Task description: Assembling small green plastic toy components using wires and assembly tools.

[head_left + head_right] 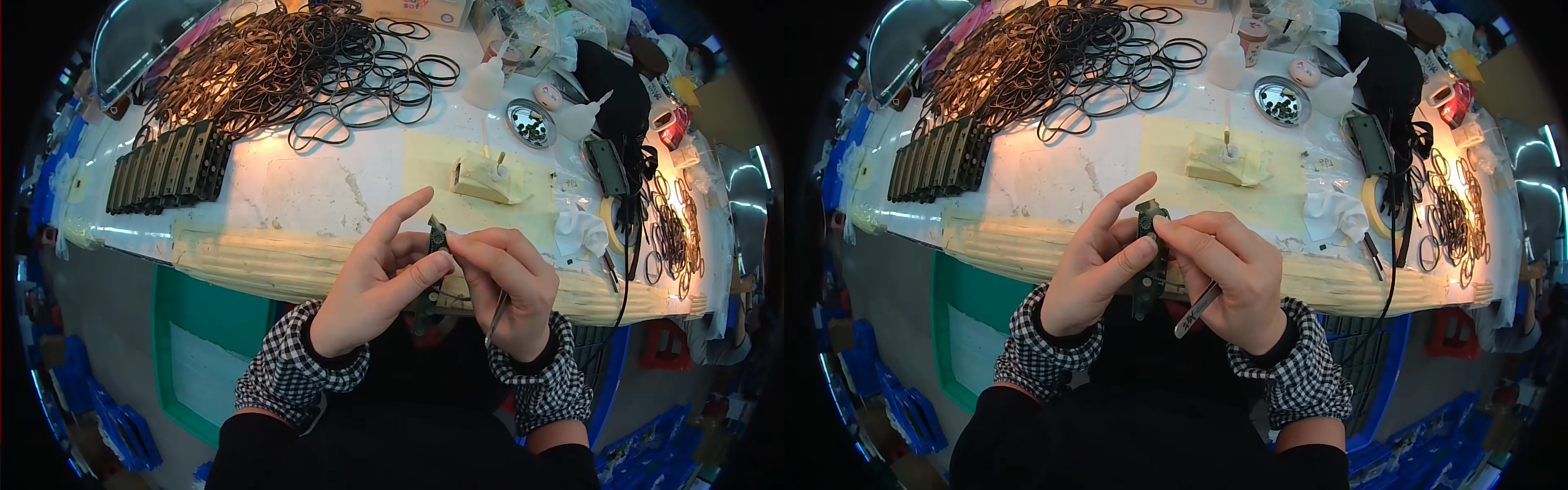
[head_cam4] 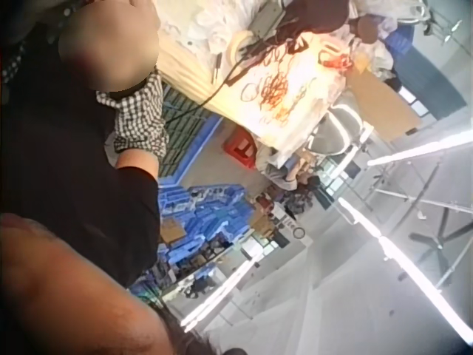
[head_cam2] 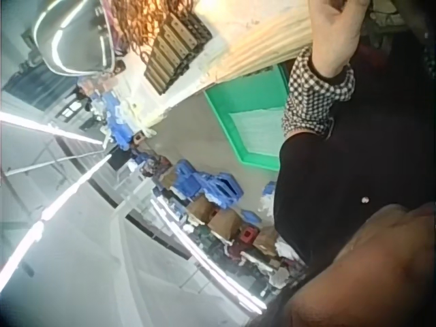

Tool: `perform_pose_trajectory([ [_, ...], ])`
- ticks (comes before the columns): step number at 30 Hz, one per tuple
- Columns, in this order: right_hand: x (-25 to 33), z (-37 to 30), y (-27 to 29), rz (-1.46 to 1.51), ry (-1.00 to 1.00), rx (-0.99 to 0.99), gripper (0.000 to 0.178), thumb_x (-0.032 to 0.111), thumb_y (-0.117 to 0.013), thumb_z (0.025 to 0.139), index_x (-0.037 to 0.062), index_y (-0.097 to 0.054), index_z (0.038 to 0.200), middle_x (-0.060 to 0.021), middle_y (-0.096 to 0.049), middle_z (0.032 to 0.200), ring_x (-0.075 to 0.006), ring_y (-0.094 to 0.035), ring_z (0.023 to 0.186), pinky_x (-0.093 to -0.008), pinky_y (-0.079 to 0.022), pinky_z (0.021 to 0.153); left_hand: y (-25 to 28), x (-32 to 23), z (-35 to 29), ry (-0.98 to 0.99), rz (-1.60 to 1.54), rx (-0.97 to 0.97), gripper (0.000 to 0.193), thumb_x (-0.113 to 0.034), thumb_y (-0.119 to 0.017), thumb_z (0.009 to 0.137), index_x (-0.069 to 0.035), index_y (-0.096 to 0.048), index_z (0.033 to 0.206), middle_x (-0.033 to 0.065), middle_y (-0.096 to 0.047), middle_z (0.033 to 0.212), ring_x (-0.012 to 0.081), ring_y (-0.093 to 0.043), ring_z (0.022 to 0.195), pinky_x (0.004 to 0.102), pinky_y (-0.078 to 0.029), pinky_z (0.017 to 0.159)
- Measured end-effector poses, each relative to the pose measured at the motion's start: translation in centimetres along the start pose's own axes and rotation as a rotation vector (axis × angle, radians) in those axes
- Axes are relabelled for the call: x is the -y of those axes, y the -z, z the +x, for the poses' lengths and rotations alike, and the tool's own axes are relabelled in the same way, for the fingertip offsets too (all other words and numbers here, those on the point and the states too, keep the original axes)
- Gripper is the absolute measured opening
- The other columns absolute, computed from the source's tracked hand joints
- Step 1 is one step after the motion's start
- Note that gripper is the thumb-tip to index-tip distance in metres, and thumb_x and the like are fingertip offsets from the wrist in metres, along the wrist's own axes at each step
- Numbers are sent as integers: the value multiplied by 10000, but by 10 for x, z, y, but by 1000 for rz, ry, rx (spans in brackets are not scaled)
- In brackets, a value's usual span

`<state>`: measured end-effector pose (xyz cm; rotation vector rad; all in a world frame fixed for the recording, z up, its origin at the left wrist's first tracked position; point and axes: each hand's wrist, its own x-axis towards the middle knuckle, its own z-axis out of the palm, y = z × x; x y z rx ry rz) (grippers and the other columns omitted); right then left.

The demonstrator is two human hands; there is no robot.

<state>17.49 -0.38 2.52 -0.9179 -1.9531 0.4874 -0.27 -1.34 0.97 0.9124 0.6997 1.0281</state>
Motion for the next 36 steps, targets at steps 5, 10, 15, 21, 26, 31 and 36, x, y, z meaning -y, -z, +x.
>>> perform_pose_trajectory([
  [5,0,-2,-3,-53,-2,4,306,-40,-652,768,43,-675,1062,-95,-637,850,-236,-637,699,-304,-505,591,0,0,4,-69,34,38,508,-111,-563,954,-112,-290,1383,107,-595,1056,132,-580,994,274,-476,862],
  [10,-3,0,-2,-77,30,11,319,-26,-669,736,52,-678,1045,-88,-643,846,-238,-621,664,-312,-487,567,5,2,5,-86,54,101,327,-126,-544,967,-102,-368,1241,64,-585,996,96,-570,964,231,-467,817],
  [15,-6,0,-3,-131,71,-8,296,-20,-676,739,47,-676,1027,-84,-651,822,-239,-622,648,-306,-479,556,9,8,8,-103,58,122,261,-128,-534,973,-99,-388,1188,34,-558,945,59,-544,895,195,-425,722],
  [21,2,2,-6,-99,-24,-9,206,-29,-673,758,27,-660,955,-103,-649,773,-252,-624,620,-307,-478,551,12,9,14,-183,150,116,206,-119,-525,974,-91,-401,1136,-3,-498,864,39,-524,843,185,-407,709],
  [26,3,2,-6,-84,-82,16,171,-34,-663,768,22,-648,929,-111,-646,763,-264,-628,625,-314,-480,554,15,8,15,-151,150,132,192,-99,-505,977,-90,-377,1120,28,-513,967,65,-523,913,229,-426,795],
  [31,5,-1,-9,34,-225,-63,187,-38,-659,769,34,-644,941,-106,-651,785,-263,-634,638,-314,-483,555,11,6,17,-149,104,93,192,-117,-530,970,-85,-405,1112,17,-531,895,59,-551,860,214,-436,756],
  [36,0,-2,8,-79,-72,161,205,2,-701,742,67,-641,926,-78,-607,823,-245,-613,627,-317,-485,547,20,2,19,-89,117,75,177,-137,-512,975,-95,-385,1091,92,-587,1019,128,-595,939,281,-492,826],
])
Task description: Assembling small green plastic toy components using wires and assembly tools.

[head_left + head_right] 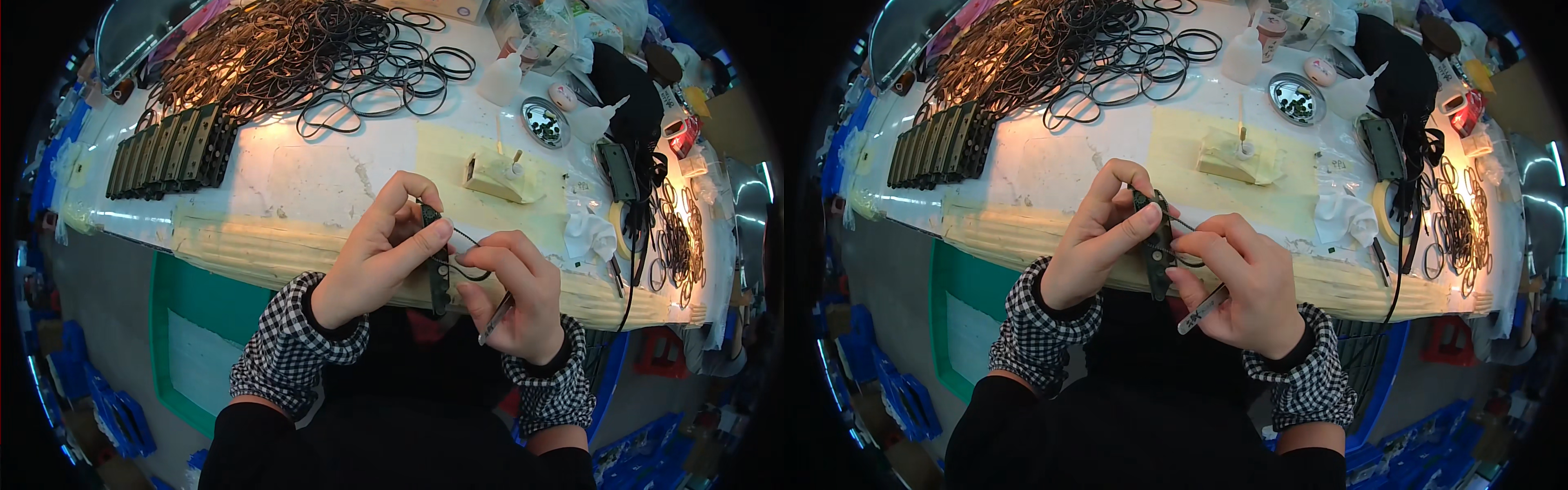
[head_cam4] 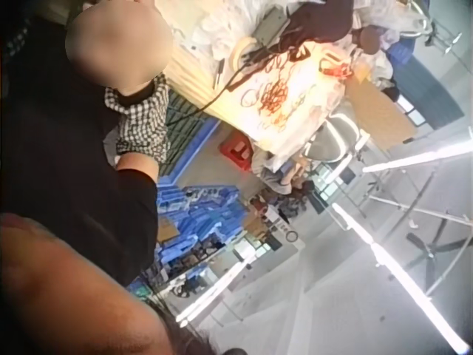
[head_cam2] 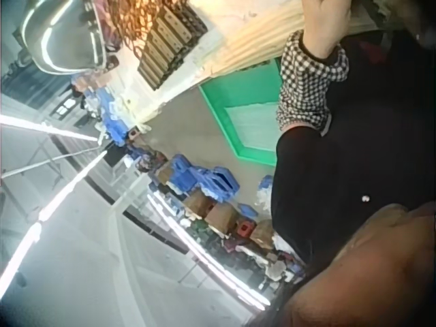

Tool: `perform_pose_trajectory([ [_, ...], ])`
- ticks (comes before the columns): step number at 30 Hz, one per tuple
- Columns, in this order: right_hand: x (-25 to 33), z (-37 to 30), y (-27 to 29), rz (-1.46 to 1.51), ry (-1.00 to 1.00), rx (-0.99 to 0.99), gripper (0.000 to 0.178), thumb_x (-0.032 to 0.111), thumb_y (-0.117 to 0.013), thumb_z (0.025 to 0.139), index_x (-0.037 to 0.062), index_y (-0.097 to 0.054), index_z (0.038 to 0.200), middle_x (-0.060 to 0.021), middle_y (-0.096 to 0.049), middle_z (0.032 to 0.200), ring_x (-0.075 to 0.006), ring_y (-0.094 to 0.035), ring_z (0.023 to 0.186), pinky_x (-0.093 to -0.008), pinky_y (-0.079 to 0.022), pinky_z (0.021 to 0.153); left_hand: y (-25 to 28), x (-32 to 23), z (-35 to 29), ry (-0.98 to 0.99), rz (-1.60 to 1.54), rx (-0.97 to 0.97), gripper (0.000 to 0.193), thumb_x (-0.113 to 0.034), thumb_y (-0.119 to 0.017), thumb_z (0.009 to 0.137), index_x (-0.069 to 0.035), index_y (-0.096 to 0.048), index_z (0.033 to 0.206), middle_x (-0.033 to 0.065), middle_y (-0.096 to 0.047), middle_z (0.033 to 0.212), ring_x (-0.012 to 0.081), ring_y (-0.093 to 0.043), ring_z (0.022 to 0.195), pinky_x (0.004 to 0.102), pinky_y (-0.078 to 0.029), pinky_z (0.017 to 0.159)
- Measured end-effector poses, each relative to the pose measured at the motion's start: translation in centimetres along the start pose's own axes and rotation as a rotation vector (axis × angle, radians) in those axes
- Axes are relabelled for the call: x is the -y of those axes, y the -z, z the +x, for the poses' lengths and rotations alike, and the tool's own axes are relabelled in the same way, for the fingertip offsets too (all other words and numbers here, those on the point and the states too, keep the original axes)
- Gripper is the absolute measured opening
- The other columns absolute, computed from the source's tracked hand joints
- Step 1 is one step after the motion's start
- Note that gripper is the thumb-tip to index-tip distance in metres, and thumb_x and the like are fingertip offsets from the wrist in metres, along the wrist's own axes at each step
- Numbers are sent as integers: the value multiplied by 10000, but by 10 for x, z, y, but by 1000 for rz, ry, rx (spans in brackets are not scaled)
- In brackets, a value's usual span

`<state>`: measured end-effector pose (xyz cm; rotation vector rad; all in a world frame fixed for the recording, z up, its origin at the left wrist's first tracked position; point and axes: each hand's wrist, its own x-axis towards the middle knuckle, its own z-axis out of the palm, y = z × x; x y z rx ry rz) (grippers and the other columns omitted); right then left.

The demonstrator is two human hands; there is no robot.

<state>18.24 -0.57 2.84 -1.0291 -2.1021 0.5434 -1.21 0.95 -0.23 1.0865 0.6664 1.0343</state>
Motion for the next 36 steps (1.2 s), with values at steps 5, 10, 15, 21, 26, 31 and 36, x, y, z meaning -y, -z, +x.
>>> perform_pose_trajectory([
  [5,-1,-9,-2,-97,48,2,210,28,-729,716,79,-643,901,-57,-564,805,-218,-585,610,-318,-471,523,2,1,2,-4,-3,-58,178,-148,-527,968,-118,-396,1084,109,-593,1009,157,-625,918,291,-527,780],
  [10,14,-25,-13,0,24,-52,256,12,-731,704,96,-691,942,-47,-567,791,-194,-567,603,-291,-435,499,1,-3,4,92,-52,-76,176,-151,-536,963,-128,-410,1084,100,-595,999,158,-626,915,288,-532,765],
  [15,15,-29,-12,2,-25,-102,281,11,-752,696,103,-730,961,-38,-572,776,-159,-558,602,-270,-421,505,3,-7,5,84,-13,-68,185,-157,-546,957,-126,-420,1089,92,-594,994,156,-627,913,288,-536,746],
  [21,12,-9,-7,159,-107,-32,153,13,-748,739,51,-714,883,-54,-576,776,-161,-575,612,-272,-452,528,4,-13,14,68,34,-71,201,-172,-558,951,-136,-428,1101,89,-590,993,150,-627,902,289,-538,739],
  [26,8,-9,-13,134,-33,-62,157,6,-746,735,48,-709,881,-55,-576,778,-161,-586,624,-275,-453,523,5,-12,15,128,-38,-106,197,-176,-554,950,-141,-434,1102,89,-591,991,149,-629,894,290,-539,743],
  [31,11,-9,-14,163,-77,-37,161,-2,-739,729,38,-693,878,-59,-565,784,-175,-589,642,-283,-459,536,6,-11,15,127,-7,-104,204,-179,-561,946,-139,-439,1105,88,-596,984,151,-633,878,287,-538,745],
  [36,15,-3,-11,174,-148,59,173,-8,-737,715,31,-644,856,-70,-533,791,-205,-587,657,-300,-463,549,7,-10,15,131,-7,-108,213,-183,-573,941,-135,-449,1108,86,-600,978,150,-636,865,290,-540,742],
])
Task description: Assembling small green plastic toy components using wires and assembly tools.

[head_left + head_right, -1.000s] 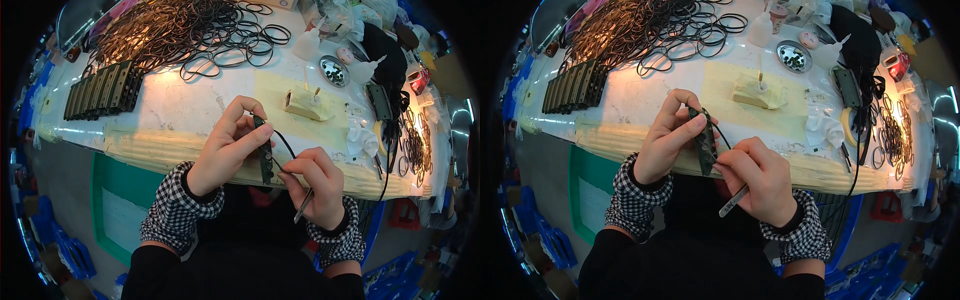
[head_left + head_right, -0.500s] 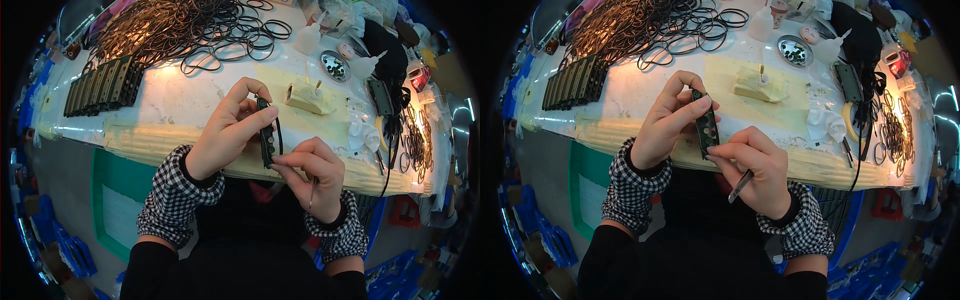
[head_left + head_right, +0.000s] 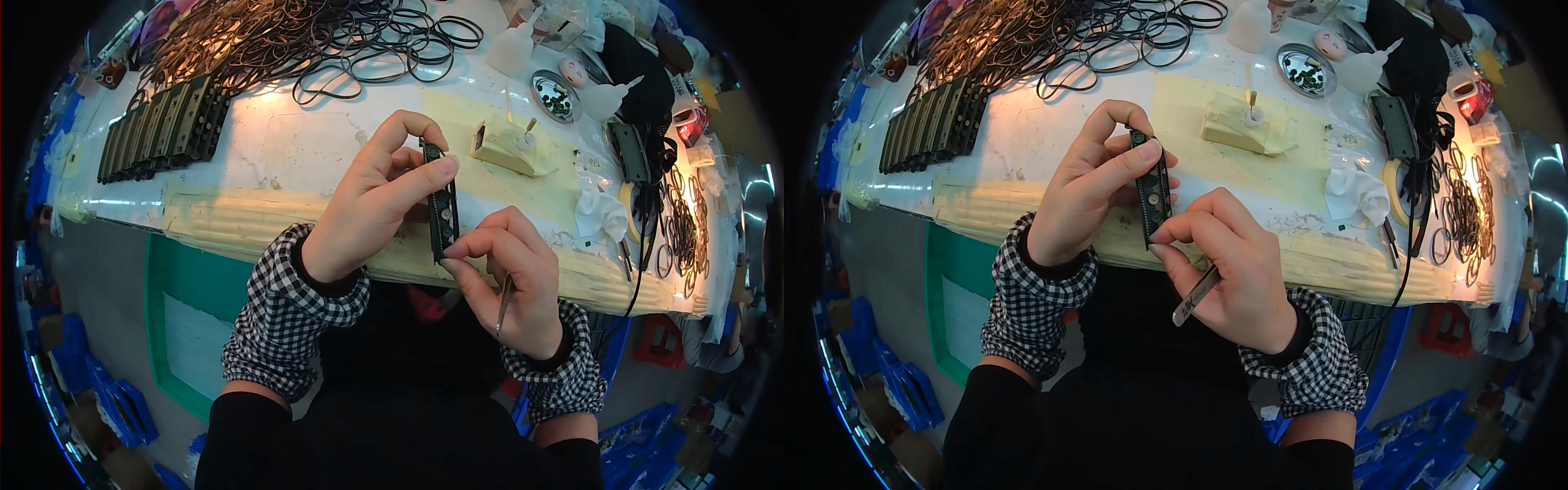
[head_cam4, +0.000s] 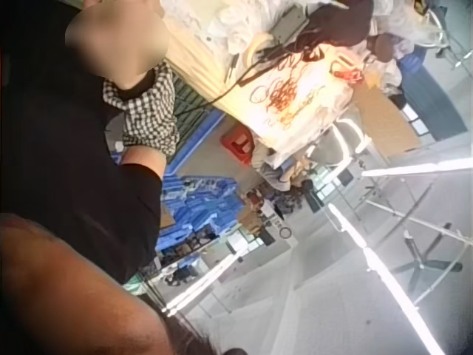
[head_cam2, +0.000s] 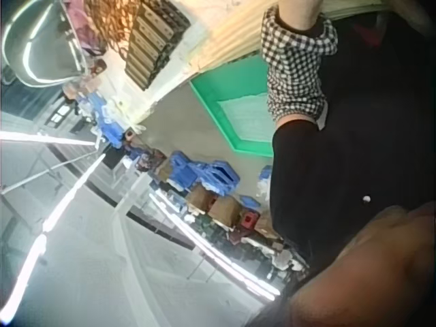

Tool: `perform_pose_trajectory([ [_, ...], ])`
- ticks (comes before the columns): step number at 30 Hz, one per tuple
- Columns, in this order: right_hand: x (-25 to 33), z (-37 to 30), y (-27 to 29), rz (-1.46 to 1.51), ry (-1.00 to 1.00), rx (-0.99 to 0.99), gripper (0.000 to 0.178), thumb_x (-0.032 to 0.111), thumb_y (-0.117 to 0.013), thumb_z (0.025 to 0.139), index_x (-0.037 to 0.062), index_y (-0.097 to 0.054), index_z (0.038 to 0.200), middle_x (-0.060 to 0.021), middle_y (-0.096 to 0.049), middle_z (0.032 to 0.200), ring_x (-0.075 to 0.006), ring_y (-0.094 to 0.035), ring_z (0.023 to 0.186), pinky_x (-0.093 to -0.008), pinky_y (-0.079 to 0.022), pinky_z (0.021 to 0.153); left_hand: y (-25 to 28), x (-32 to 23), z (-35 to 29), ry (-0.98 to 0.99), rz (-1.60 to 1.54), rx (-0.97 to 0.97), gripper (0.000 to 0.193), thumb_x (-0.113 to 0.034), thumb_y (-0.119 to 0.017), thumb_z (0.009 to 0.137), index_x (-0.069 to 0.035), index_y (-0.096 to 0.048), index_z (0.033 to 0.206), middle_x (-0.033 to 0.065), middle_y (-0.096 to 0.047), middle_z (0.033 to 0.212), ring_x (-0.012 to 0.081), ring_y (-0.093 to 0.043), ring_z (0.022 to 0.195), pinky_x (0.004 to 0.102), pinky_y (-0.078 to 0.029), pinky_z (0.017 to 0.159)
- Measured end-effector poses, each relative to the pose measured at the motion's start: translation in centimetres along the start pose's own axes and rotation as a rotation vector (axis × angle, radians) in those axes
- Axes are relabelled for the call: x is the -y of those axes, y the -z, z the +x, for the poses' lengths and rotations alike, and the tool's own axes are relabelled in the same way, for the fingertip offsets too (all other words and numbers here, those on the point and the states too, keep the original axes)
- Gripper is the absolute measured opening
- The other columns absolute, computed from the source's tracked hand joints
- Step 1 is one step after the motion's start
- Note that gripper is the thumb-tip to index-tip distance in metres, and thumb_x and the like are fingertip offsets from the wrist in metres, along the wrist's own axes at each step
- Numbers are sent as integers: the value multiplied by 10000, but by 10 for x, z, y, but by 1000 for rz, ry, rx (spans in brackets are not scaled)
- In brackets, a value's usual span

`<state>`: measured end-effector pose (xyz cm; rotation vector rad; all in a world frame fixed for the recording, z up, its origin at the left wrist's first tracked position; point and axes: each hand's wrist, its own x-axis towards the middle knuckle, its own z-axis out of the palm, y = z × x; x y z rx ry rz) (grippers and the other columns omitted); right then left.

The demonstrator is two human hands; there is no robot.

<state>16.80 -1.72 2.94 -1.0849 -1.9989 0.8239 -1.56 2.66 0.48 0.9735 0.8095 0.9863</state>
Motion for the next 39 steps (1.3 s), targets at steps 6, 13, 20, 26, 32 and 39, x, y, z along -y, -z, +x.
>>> perform_pose_trajectory([
  [6,-3,-8,-11,-113,135,-81,189,-31,-712,719,36,-621,871,-80,-519,788,-245,-569,624,-332,-463,531,-1,0,0,-1,-31,-1,223,-191,-584,937,-132,-455,1109,88,-604,970,153,-639,860,292,-542,740],
  [13,-15,-22,-26,-333,354,-267,242,-18,-738,632,14,-662,860,-56,-530,747,-199,-548,578,-292,-431,496,-3,0,0,8,-13,-23,215,-195,-574,943,-134,-458,1113,87,-606,968,160,-642,859,308,-544,748],
  [20,-33,-30,-23,-684,709,-234,346,17,-704,598,18,-708,944,7,-488,734,-112,-443,540,-236,-381,515,-4,1,-2,-8,-43,-33,208,-204,-552,955,-136,-451,1123,81,-605,970,161,-638,841,309,-543,745],
  [26,-27,-29,-16,-680,661,-189,379,40,-717,612,35,-710,992,3,-512,777,-135,-481,576,-265,-406,542,-4,1,0,-2,-13,-30,203,-205,-550,957,-140,-449,1120,76,-606,960,155,-638,827,308,-544,730],
  [32,-15,-15,-8,-679,640,-190,257,53,-650,618,43,-675,873,-18,-570,810,-124,-498,552,-245,-397,513,-5,2,1,-26,24,-20,208,-214,-559,954,-141,-450,1116,71,-599,947,141,-632,820,301,-542,719],
  [39,-11,-5,1,-293,314,58,293,14,-694,635,64,-614,913,-67,-567,825,-228,-568,616,-318,-461,537,-3,3,1,-14,51,-39,215,-222,-571,948,-138,-456,1110,72,-589,944,137,-625,825,293,-538,712],
])
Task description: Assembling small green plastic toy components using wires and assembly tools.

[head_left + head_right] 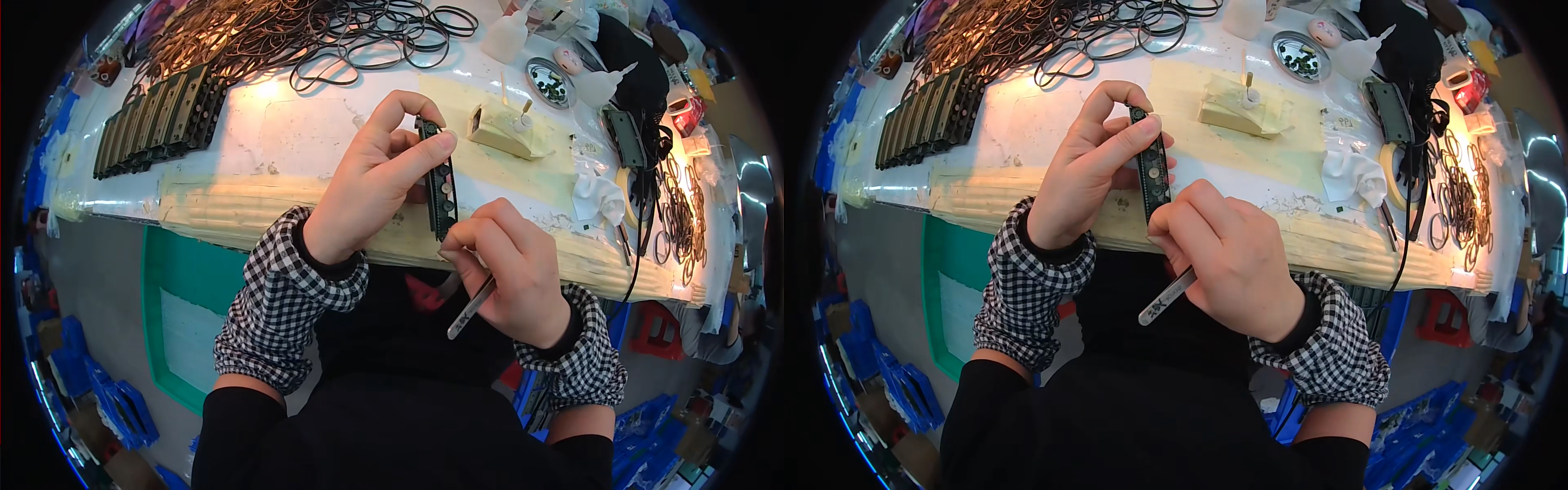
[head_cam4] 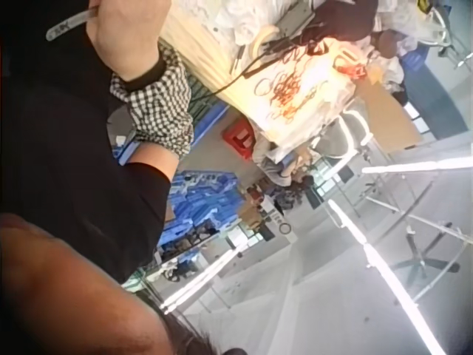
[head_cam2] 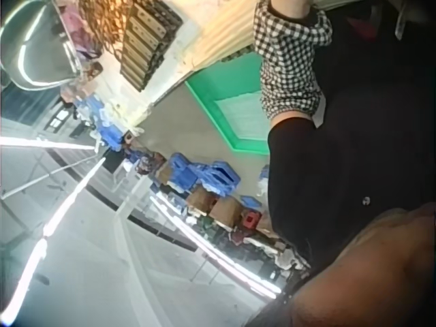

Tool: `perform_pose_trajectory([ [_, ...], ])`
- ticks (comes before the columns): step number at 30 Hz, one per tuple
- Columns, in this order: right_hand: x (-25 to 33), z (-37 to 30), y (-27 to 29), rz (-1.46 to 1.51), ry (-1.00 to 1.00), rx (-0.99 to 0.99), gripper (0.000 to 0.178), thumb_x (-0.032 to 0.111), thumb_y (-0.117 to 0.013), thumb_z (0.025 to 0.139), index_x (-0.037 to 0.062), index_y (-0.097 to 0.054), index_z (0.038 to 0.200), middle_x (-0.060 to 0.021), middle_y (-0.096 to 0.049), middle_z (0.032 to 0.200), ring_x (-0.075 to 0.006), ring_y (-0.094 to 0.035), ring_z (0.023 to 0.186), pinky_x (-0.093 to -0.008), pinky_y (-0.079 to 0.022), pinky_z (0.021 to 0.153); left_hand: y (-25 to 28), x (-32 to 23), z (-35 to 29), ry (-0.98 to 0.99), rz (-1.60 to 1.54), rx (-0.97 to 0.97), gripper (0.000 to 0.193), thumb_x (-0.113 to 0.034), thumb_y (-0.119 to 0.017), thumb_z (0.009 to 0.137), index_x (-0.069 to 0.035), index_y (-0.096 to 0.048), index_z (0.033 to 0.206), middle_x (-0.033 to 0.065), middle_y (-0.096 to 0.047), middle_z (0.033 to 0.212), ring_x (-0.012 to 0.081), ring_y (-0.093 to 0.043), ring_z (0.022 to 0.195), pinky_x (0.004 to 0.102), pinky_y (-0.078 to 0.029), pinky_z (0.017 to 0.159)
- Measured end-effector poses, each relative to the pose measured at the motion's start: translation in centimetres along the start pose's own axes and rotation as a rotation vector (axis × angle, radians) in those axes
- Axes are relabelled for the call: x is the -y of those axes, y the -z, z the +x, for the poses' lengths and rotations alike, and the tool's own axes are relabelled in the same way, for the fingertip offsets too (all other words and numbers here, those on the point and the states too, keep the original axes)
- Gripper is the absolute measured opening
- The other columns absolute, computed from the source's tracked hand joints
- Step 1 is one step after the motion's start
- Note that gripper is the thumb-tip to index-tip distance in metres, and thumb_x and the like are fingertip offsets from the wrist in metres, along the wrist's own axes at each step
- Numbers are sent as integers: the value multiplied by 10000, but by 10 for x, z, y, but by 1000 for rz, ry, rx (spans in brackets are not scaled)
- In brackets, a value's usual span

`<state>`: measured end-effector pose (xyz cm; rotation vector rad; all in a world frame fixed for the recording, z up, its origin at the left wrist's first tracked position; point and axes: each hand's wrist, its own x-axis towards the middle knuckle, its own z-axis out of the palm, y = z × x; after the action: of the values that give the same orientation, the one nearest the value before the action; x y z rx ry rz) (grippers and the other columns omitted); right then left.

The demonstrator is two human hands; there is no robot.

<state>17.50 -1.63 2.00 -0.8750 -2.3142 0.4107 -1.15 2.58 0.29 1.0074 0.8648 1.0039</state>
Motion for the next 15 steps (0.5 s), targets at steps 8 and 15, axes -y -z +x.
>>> perform_pose_trajectory([
  [8,8,-4,3,134,-364,-97,122,37,-699,809,10,-609,886,-81,-599,743,-154,-587,601,-269,-439,509,0,-1,-2,-5,18,5,213,-220,-573,948,-138,-459,1108,73,-586,948,135,-620,827,281,-533,701],
  [15,11,13,10,599,-723,50,96,55,-648,855,-22,-591,857,-21,-618,709,-12,-499,503,-186,-374,460,0,1,0,-33,35,13,209,-205,-563,952,-136,-450,1115,80,-592,970,137,-626,822,280,-539,702],
])
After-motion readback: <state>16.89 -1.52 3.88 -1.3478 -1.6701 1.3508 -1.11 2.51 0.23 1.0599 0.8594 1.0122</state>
